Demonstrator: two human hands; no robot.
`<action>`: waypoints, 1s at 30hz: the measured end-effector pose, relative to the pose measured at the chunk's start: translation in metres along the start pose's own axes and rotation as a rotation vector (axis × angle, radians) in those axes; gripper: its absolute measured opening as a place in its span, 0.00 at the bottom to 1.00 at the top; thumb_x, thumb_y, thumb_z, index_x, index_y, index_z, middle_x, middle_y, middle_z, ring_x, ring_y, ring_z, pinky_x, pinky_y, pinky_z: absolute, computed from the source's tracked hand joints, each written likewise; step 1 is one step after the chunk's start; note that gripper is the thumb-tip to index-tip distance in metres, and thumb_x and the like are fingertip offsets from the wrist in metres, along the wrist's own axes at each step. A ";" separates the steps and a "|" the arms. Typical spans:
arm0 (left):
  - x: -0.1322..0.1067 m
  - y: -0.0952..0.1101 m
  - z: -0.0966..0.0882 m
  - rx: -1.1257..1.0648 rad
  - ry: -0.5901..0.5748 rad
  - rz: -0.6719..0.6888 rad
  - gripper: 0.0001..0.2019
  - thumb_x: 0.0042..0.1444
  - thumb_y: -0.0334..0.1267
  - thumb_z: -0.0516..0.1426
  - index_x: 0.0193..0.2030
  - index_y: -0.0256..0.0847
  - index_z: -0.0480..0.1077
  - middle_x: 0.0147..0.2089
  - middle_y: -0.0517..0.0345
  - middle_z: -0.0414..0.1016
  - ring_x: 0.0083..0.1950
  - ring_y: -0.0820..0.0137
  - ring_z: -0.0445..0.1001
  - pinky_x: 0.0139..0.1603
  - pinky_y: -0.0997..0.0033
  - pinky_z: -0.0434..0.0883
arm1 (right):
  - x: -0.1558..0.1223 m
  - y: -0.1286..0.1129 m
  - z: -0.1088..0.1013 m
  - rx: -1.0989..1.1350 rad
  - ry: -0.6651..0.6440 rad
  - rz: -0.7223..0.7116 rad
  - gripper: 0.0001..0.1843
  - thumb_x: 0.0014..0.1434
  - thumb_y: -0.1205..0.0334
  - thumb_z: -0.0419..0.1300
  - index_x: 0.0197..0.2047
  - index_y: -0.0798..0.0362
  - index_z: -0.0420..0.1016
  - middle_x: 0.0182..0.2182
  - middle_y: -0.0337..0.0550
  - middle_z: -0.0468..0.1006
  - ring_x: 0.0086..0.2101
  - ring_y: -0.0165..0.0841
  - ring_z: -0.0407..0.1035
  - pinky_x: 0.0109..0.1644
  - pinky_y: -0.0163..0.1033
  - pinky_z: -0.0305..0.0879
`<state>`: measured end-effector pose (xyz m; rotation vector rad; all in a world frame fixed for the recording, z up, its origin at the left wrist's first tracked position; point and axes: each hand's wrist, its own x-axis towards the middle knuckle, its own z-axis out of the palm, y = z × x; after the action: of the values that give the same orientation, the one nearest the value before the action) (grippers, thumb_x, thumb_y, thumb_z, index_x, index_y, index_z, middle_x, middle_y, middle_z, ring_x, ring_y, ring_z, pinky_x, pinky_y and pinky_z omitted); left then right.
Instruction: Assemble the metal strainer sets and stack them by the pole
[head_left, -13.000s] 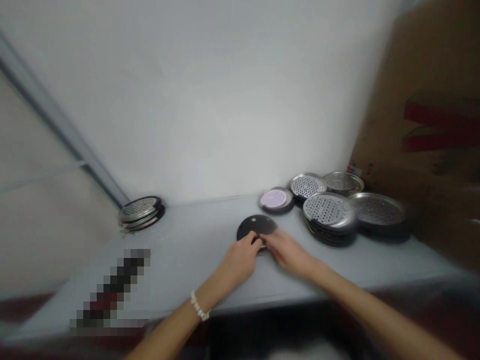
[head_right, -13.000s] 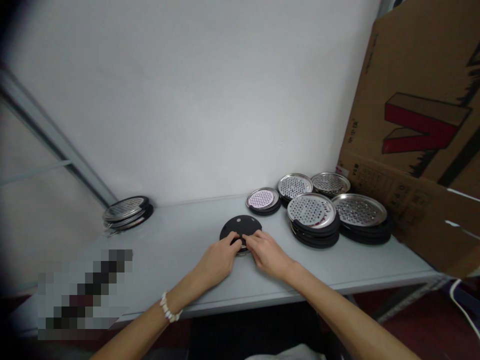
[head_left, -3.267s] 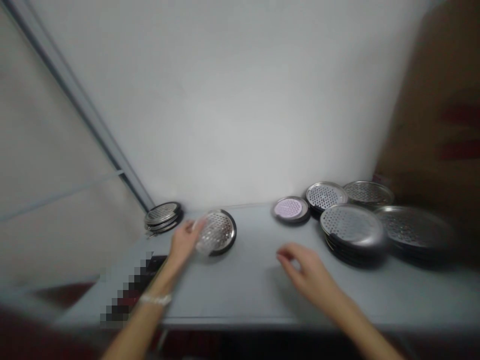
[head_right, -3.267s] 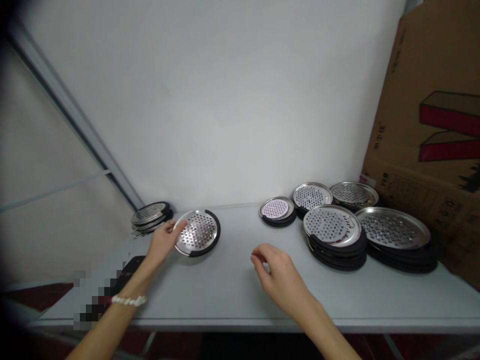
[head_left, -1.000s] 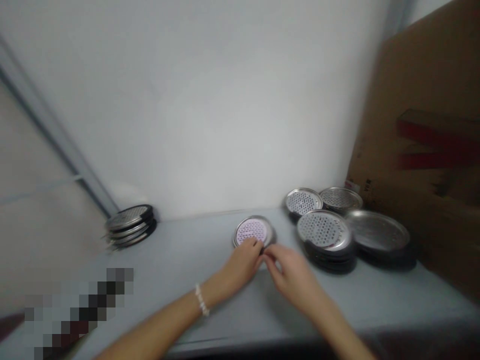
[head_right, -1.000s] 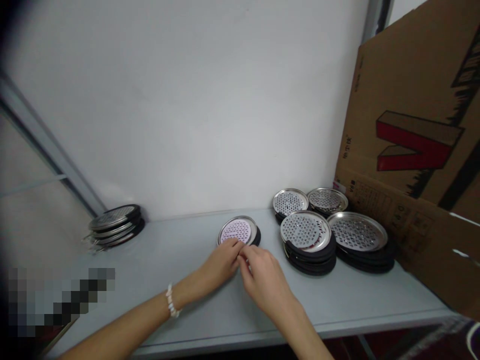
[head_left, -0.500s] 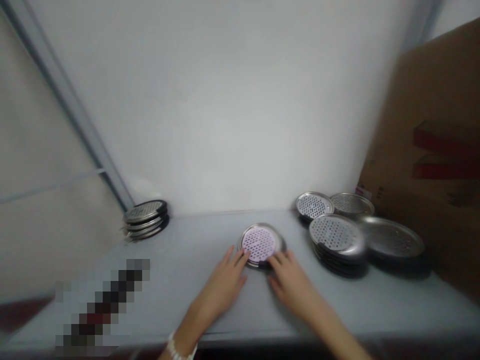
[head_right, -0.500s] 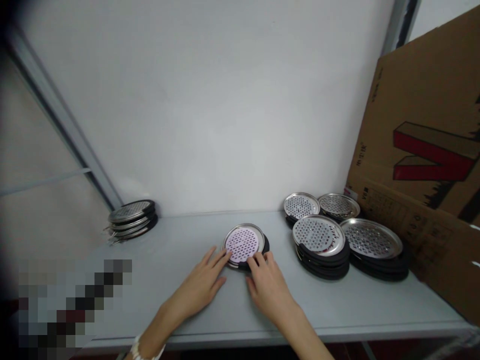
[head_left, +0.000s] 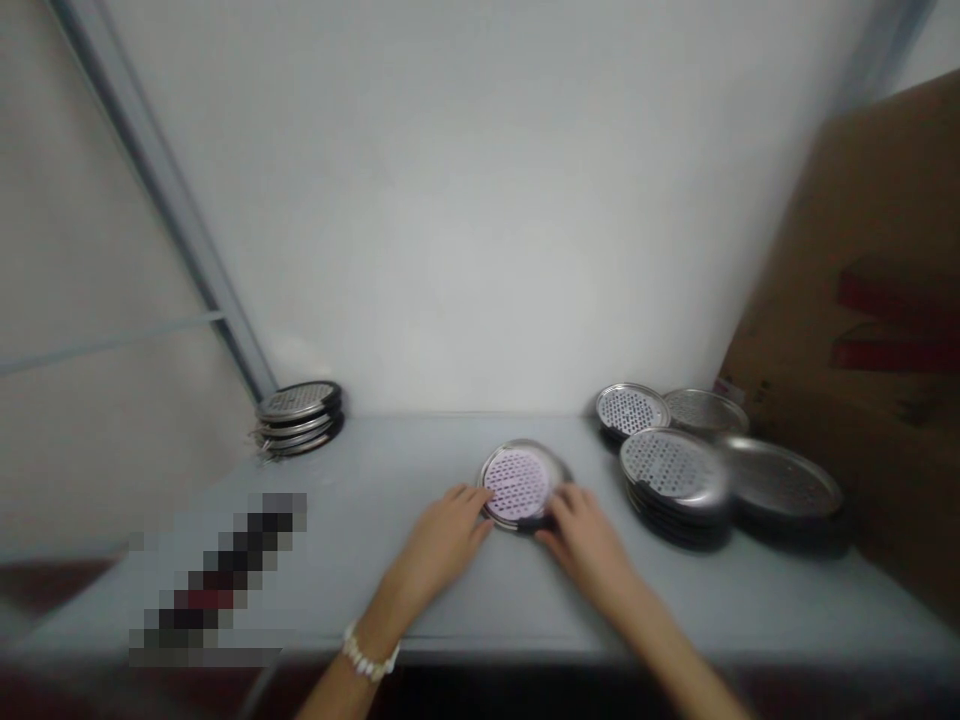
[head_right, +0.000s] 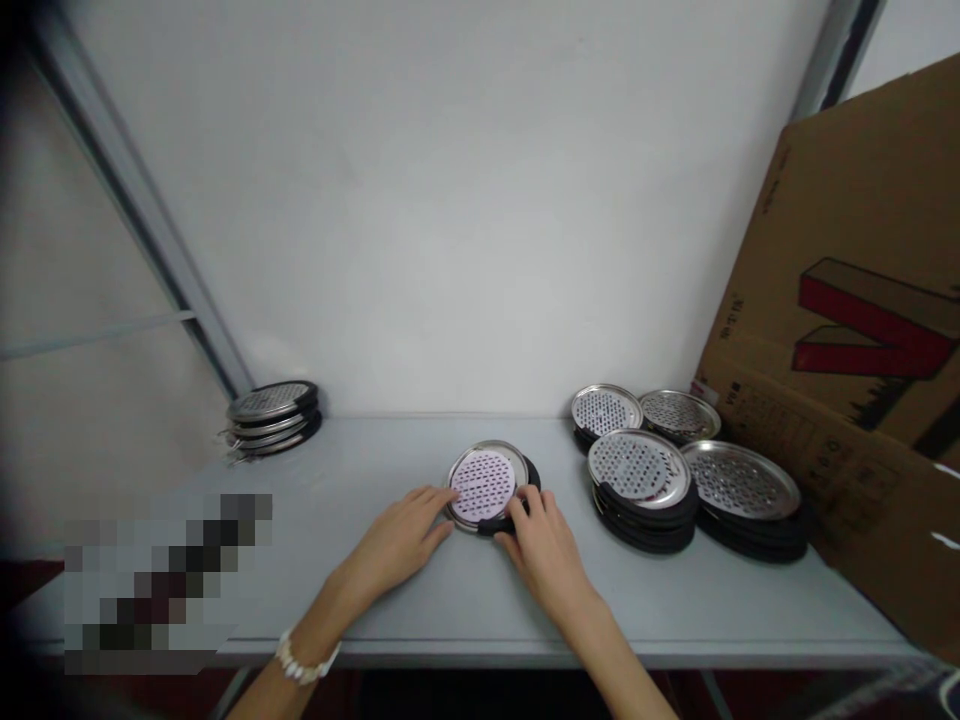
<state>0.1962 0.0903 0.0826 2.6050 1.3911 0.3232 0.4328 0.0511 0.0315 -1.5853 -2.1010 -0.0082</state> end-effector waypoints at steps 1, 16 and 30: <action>0.000 0.000 0.000 0.002 -0.003 -0.004 0.20 0.66 0.37 0.54 0.65 0.41 0.68 0.65 0.47 0.74 0.67 0.56 0.69 0.69 0.53 0.66 | 0.000 0.000 -0.002 0.015 -0.011 -0.002 0.14 0.63 0.68 0.64 0.51 0.51 0.71 0.54 0.52 0.71 0.52 0.49 0.67 0.55 0.54 0.70; 0.000 -0.019 -0.010 0.124 -0.010 -0.147 0.17 0.69 0.35 0.49 0.60 0.39 0.71 0.62 0.43 0.76 0.64 0.54 0.72 0.64 0.55 0.68 | -0.002 0.007 -0.011 0.140 -0.055 0.024 0.12 0.63 0.64 0.64 0.50 0.50 0.69 0.50 0.49 0.70 0.48 0.45 0.70 0.53 0.48 0.70; -0.003 -0.046 -0.024 0.111 0.000 -0.332 0.15 0.68 0.46 0.53 0.49 0.40 0.74 0.51 0.43 0.82 0.51 0.56 0.80 0.50 0.63 0.71 | -0.006 0.040 -0.012 -0.142 0.032 0.138 0.11 0.65 0.55 0.61 0.47 0.51 0.70 0.49 0.53 0.74 0.44 0.49 0.71 0.47 0.51 0.68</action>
<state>0.1511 0.1141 0.0934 2.3938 1.8530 0.2029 0.4750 0.0547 0.0280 -1.7981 -2.0006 -0.1377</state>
